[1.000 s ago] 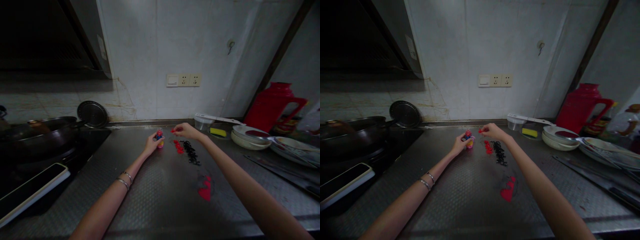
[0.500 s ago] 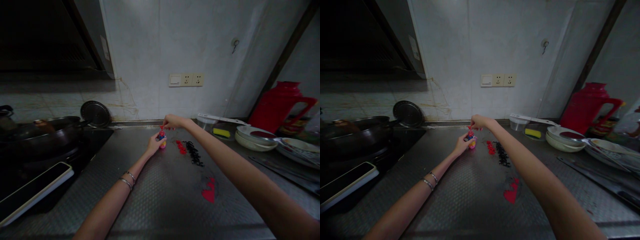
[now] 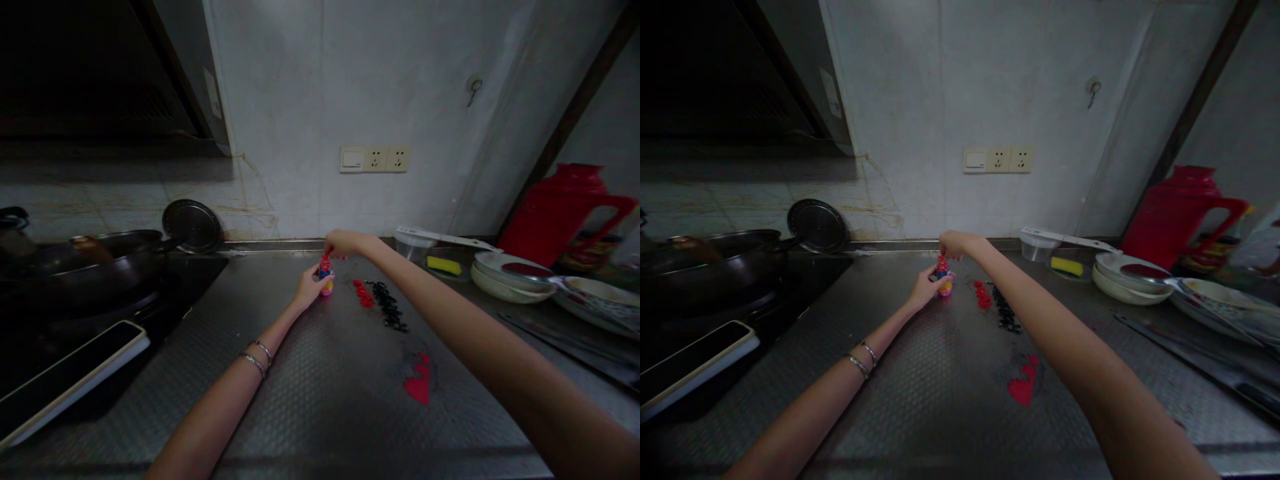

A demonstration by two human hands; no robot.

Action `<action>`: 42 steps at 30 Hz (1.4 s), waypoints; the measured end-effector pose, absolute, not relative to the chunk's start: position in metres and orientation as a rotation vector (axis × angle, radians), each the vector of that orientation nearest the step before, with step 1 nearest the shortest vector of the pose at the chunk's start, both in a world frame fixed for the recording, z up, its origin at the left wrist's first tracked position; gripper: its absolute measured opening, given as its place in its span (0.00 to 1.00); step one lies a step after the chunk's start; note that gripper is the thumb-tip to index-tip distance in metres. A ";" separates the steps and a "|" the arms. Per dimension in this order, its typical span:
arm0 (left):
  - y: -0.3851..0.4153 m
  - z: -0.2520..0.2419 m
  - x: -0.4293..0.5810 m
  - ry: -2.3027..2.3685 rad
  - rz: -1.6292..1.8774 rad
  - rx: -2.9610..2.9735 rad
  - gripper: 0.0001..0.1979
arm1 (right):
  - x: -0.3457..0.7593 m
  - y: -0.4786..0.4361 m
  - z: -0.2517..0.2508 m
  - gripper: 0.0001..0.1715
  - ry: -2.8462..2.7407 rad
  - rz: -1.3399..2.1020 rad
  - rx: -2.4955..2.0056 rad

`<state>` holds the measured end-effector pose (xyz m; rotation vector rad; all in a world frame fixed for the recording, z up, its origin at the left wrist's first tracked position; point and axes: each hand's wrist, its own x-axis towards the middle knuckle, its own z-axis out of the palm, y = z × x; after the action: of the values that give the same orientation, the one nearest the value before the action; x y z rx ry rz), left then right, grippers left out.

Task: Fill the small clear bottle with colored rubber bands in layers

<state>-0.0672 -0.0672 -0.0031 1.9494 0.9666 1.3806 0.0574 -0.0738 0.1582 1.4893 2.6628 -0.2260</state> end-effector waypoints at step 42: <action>-0.065 -0.005 -0.069 0.912 1.395 1.974 0.17 | 0.105 -0.095 0.124 0.28 3.223 -0.099 1.775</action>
<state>-0.0691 -0.0652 -0.0048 1.9740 0.9116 1.3953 0.1046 -0.0949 0.1237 1.7749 3.2228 -0.0994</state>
